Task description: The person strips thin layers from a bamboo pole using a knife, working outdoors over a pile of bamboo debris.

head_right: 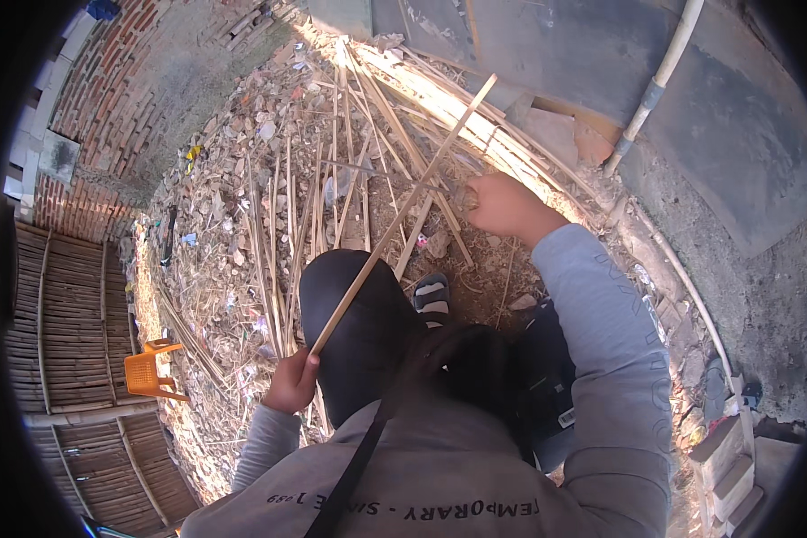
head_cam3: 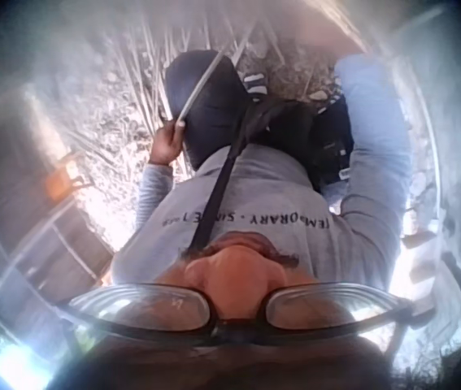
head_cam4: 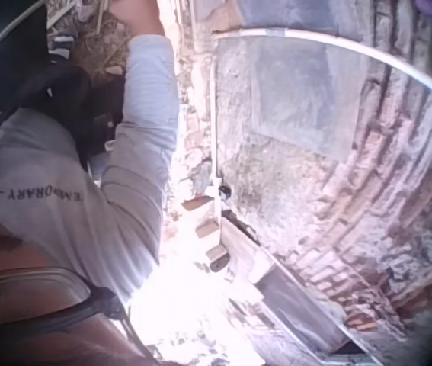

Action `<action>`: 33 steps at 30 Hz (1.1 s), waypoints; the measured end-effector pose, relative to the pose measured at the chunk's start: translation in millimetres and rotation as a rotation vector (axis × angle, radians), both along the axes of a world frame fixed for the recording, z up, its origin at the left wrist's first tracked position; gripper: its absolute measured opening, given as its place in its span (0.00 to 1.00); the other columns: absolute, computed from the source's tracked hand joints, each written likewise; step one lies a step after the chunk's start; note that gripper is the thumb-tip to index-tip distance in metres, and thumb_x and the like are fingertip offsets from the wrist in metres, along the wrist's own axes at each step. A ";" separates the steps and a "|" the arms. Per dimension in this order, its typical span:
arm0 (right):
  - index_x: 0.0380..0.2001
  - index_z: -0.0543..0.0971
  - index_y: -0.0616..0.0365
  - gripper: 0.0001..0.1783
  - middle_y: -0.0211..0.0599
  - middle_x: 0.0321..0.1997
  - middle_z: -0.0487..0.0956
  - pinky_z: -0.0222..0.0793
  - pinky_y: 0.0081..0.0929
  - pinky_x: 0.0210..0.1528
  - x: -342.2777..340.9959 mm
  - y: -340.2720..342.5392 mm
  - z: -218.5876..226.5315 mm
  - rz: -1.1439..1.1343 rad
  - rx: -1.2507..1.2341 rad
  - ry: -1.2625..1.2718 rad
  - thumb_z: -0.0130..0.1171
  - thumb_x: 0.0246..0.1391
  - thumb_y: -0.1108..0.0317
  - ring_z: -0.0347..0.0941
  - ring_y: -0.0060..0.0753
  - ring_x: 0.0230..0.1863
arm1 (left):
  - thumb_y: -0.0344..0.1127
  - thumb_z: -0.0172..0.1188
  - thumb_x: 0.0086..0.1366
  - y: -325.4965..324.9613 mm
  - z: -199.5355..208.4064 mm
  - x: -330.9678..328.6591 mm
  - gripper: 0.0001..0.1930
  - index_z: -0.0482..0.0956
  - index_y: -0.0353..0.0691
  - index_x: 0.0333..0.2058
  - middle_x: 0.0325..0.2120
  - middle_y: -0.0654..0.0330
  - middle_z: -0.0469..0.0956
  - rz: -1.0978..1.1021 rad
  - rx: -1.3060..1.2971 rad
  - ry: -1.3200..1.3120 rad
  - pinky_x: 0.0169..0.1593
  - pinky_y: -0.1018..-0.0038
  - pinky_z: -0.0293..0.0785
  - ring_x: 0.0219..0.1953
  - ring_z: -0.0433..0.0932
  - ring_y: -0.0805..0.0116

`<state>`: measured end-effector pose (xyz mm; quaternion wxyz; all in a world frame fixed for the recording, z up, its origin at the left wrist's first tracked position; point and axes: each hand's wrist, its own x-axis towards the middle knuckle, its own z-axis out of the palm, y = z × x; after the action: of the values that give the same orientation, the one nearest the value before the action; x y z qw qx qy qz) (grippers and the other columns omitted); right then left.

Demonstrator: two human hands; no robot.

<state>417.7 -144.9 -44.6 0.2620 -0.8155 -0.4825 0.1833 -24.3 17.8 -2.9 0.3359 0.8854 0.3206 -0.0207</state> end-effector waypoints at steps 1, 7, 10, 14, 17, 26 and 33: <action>0.40 0.81 0.61 0.18 0.56 0.34 0.82 0.75 0.47 0.45 -10.1 3.2 3.3 0.007 0.002 0.005 0.63 0.44 0.65 0.80 0.58 0.39 | 0.47 0.52 0.74 -0.8 -0.9 -1.3 0.22 0.72 0.33 0.27 0.18 0.43 0.73 0.007 0.002 0.005 0.26 0.56 0.66 0.21 0.75 0.43; 0.37 0.83 0.56 0.15 0.53 0.36 0.82 0.75 0.49 0.46 8.5 0.5 -3.7 -0.030 -0.072 0.052 0.62 0.44 0.64 0.80 0.58 0.41 | 0.42 0.52 0.74 -1.9 -9.2 1.1 0.18 0.73 0.35 0.28 0.19 0.40 0.75 -0.058 0.212 0.025 0.27 0.48 0.68 0.25 0.75 0.34; 0.37 0.83 0.57 0.14 0.54 0.36 0.82 0.75 0.48 0.46 24.9 -12.0 -12.3 -0.102 -0.013 -0.019 0.62 0.44 0.65 0.80 0.58 0.41 | 0.43 0.53 0.74 -1.7 -1.4 3.6 0.17 0.73 0.37 0.28 0.19 0.41 0.75 -0.077 0.217 0.024 0.26 0.47 0.69 0.23 0.76 0.35; 0.35 0.82 0.58 0.14 0.54 0.34 0.82 0.75 0.47 0.46 -30.5 4.4 27.2 0.143 -0.090 -0.078 0.63 0.43 0.65 0.79 0.58 0.41 | 0.42 0.52 0.74 -2.9 -5.2 -4.5 0.17 0.73 0.37 0.28 0.19 0.41 0.75 -0.065 0.222 0.022 0.26 0.48 0.69 0.23 0.76 0.35; 0.37 0.81 0.61 0.17 0.56 0.32 0.81 0.74 0.47 0.42 -4.9 -0.4 5.8 0.077 0.008 -0.025 0.63 0.43 0.65 0.79 0.59 0.37 | 0.43 0.52 0.74 -5.5 -9.1 -4.7 0.17 0.74 0.37 0.29 0.19 0.41 0.75 -0.049 0.202 0.038 0.26 0.48 0.69 0.24 0.76 0.35; 0.43 0.83 0.59 0.20 0.56 0.39 0.83 0.76 0.45 0.47 -34.8 8.7 50.8 0.168 -0.197 -0.160 0.63 0.45 0.65 0.81 0.57 0.43 | 0.41 0.52 0.73 -8.2 -8.5 -5.6 0.13 0.78 0.38 0.35 0.23 0.41 0.78 -0.011 0.213 0.059 0.29 0.48 0.73 0.27 0.78 0.36; 0.41 0.82 0.59 0.18 0.54 0.37 0.83 0.76 0.46 0.47 11.9 -3.9 1.2 -0.128 -0.098 -0.044 0.65 0.47 0.63 0.81 0.57 0.42 | 0.42 0.54 0.73 -8.2 0.1 5.1 0.13 0.76 0.38 0.33 0.21 0.43 0.78 -0.075 0.295 0.056 0.28 0.48 0.73 0.24 0.78 0.36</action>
<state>429.6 -148.8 -43.4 0.2223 -0.8602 -0.4257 0.1714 -19.2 9.6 -2.8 0.1921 0.9357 0.2959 -0.0105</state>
